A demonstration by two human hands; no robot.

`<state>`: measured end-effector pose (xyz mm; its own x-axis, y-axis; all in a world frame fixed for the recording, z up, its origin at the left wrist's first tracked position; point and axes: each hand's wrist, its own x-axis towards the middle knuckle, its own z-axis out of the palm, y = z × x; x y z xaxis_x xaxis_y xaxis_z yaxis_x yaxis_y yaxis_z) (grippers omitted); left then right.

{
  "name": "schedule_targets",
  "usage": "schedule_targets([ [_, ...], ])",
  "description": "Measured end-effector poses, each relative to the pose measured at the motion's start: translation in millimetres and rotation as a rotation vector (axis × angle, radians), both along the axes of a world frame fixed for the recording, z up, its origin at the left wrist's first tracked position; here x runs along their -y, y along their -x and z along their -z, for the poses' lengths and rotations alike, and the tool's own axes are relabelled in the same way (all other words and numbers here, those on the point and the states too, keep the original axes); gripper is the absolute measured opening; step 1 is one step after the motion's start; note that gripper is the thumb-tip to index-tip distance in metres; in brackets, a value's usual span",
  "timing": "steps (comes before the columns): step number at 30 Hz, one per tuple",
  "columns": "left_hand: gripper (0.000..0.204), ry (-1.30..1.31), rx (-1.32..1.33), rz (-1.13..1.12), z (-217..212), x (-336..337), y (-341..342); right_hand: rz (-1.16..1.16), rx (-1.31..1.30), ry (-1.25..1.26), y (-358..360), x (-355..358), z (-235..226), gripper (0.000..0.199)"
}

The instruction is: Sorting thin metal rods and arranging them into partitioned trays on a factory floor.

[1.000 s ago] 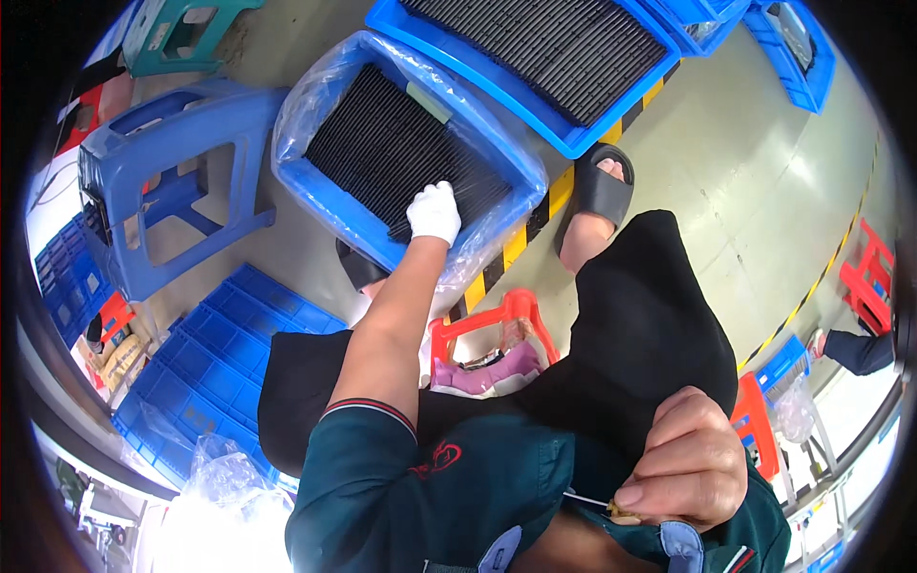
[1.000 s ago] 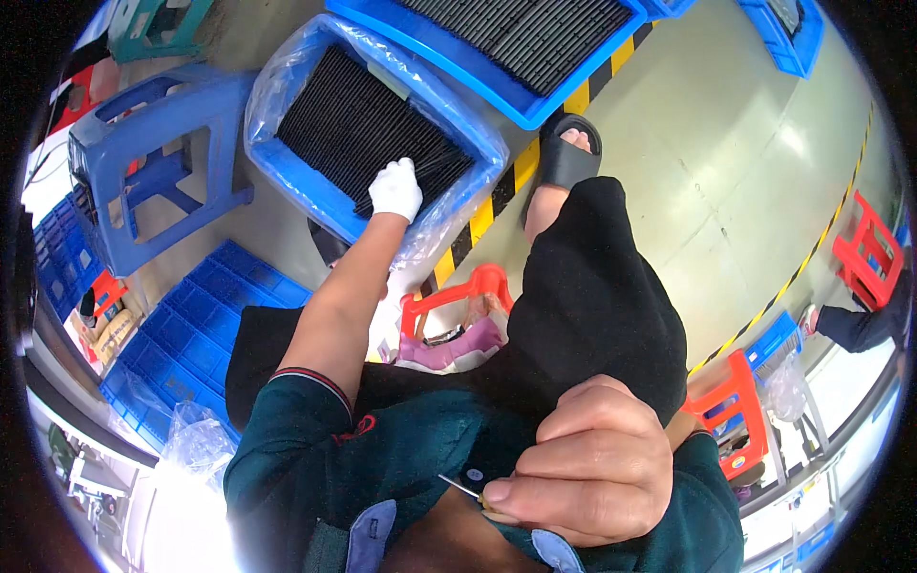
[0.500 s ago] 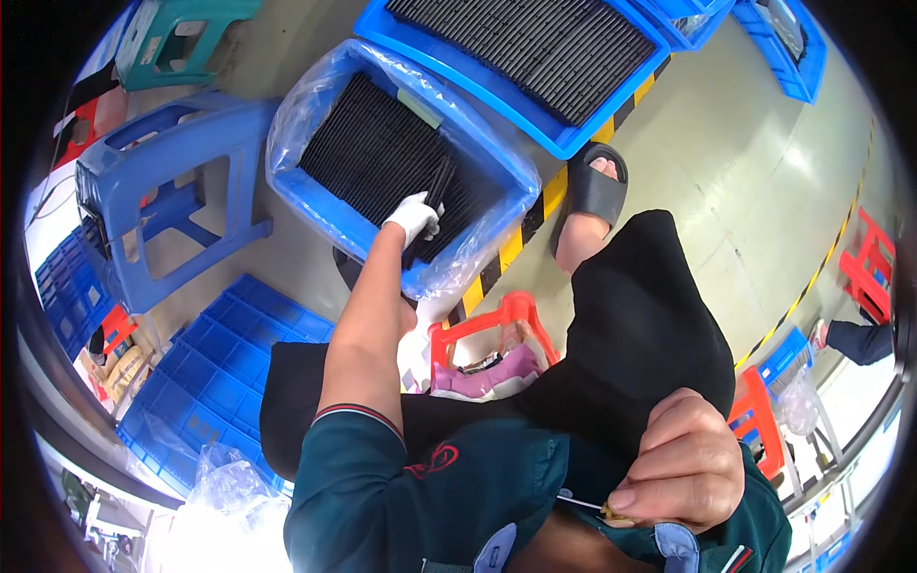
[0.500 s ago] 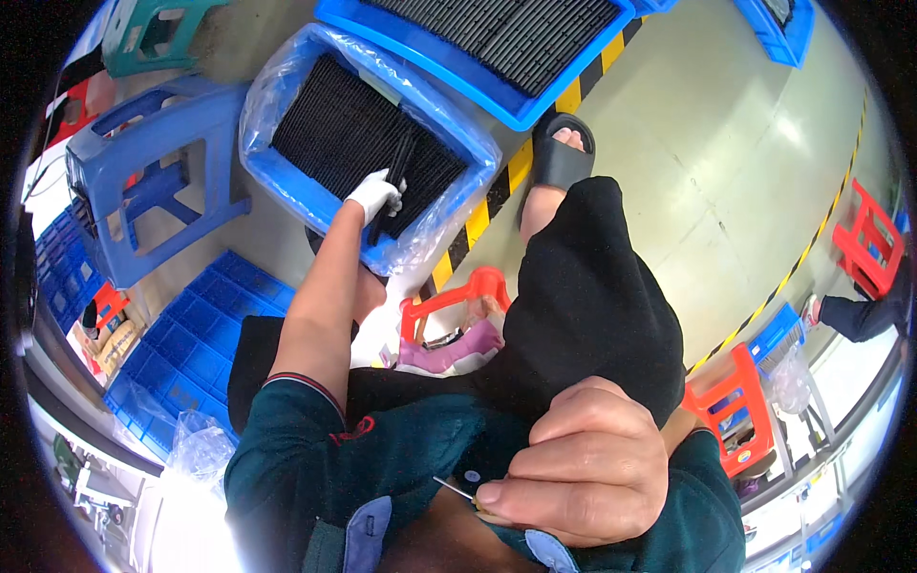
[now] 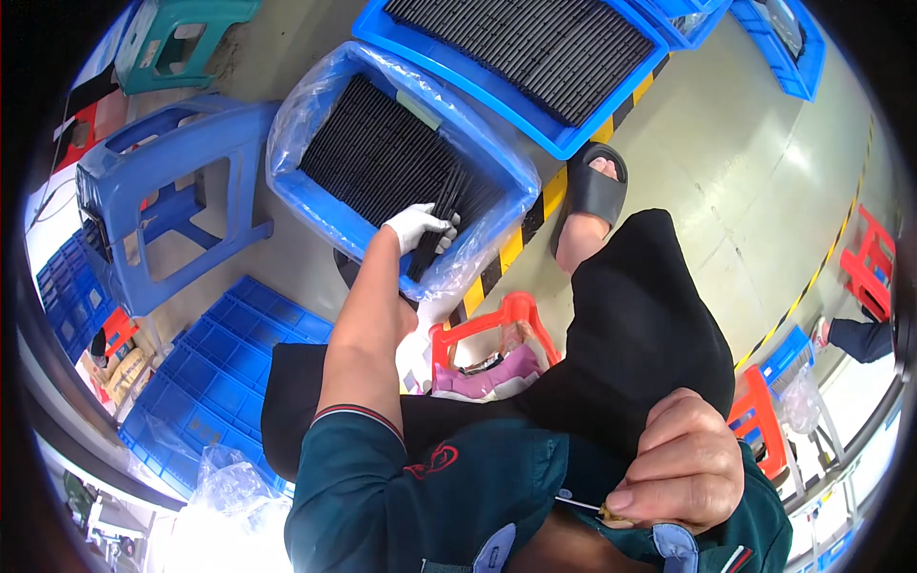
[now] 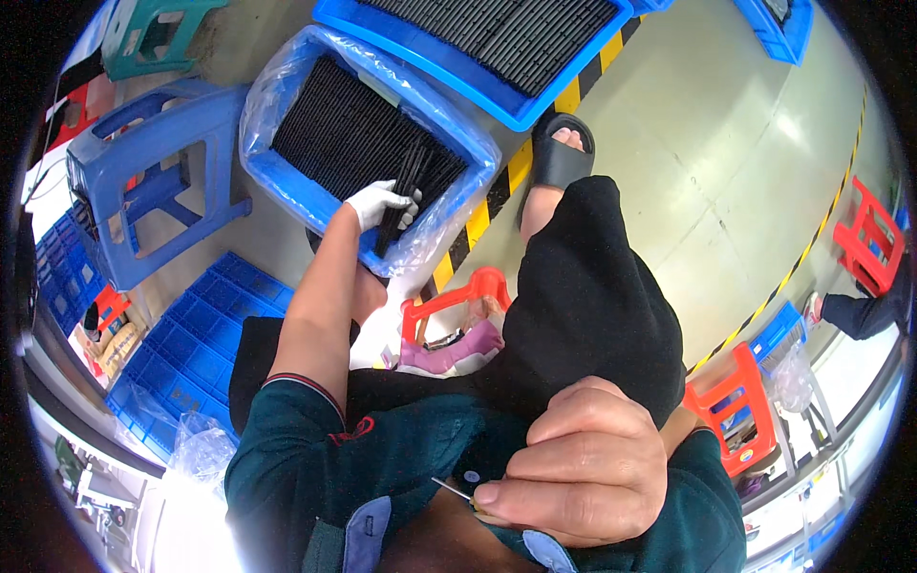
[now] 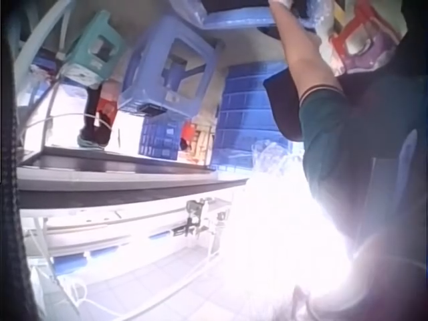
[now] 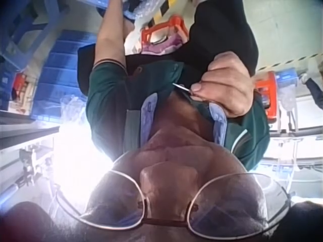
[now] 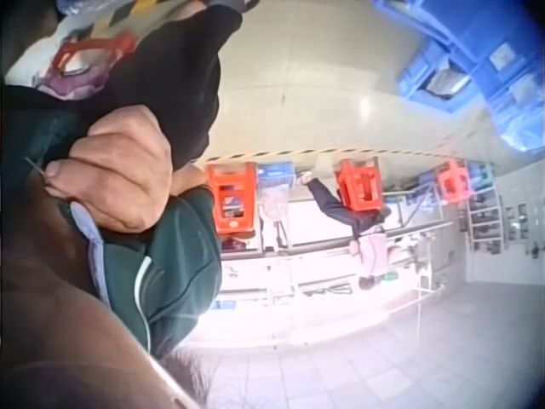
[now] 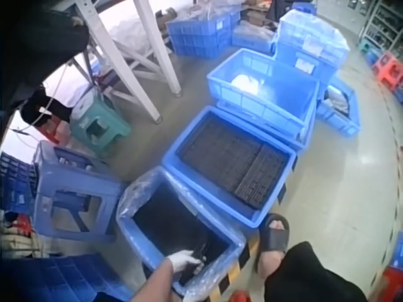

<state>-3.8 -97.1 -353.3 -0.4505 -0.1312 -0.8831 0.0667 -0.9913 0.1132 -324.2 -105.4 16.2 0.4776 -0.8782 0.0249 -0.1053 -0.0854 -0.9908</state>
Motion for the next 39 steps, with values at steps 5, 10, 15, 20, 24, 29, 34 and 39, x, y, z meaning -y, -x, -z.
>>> schedule_targets([
  [5, 0.049, 0.562, 0.698, 0.588, 28.5, -10.0, 11.8, 0.016, 0.022, 0.003, -3.4, 1.6, -0.4, 0.020],
  [10, 0.042, 0.668, 0.979, 0.985, -5.9, -6.8, 60.3, -0.066, -0.017, -0.020, 4.4, 5.2, -1.2, 0.019],
  [15, 0.019, 0.894, 1.074, 1.098, 7.0, -20.1, 74.3, -0.056, -0.022, -0.017, 3.3, 5.8, -4.7, 0.018],
  [20, 0.019, 0.904, 1.083, 1.123, 10.5, -12.2, 70.4, 0.030, 0.014, 0.005, -2.6, 1.9, 0.8, 0.017],
  [24, 0.024, 0.725, 0.942, 1.079, -2.9, 5.0, 71.3, 0.036, -0.006, -0.005, 0.9, 3.6, -0.6, 0.017],
  [29, 0.029, 0.481, 0.404, 0.717, 14.9, 7.9, 21.7, -0.057, -0.017, -0.038, 5.1, 5.8, -3.9, 0.020],
  [34, 0.020, 0.322, 0.248, 0.587, 19.1, 10.8, 6.8, 0.014, 0.001, -0.025, 0.6, 0.2, -1.2, 0.020],
  [39, 0.013, 0.427, 0.124, 0.520, 24.3, 16.9, 10.1, 0.020, -0.023, -0.017, 2.7, 2.3, -4.8, 0.021],
])
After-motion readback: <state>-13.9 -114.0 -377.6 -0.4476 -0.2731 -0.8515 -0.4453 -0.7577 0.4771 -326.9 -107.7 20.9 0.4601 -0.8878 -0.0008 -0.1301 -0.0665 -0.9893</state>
